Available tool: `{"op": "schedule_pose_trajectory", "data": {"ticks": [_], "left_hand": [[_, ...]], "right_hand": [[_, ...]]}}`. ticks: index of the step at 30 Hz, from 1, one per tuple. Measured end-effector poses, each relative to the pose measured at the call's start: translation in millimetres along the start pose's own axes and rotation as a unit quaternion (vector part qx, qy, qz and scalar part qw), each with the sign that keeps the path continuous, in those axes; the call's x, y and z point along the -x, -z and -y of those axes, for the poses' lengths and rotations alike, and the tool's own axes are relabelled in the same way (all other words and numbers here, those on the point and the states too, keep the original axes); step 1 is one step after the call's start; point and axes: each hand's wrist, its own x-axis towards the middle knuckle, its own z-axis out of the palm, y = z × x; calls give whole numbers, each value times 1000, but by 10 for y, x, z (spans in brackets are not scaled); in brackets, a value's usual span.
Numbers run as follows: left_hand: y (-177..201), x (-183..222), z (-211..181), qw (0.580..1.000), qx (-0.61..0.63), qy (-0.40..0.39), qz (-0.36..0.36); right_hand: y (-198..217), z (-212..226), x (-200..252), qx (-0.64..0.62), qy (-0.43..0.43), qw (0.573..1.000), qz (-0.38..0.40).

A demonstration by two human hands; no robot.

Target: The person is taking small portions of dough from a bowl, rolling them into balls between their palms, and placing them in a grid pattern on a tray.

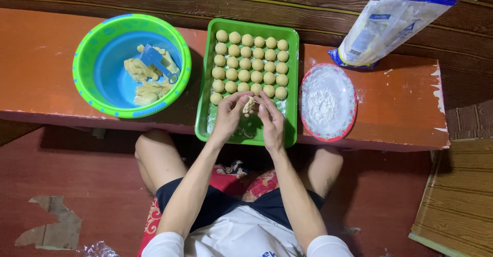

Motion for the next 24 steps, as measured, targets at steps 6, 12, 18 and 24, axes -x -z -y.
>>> {"op": "schedule_pose_trajectory", "data": {"ticks": [6, 12, 18, 24], "left_hand": [[53, 50, 119, 999, -23, -15, 23], [-62, 79, -128, 992, -129, -17, -8], [-27, 54, -10, 998, -67, -3, 11], [16, 87, -161, 995, -98, 13, 2]], "right_hand": [[-35, 10, -49, -71, -6, 997, -25], [24, -182, -74, -69, -29, 997, -15], [-20, -115, -70, -102, -23, 994, -16], [2, -182, -82, -112, -27, 993, -19]]}}
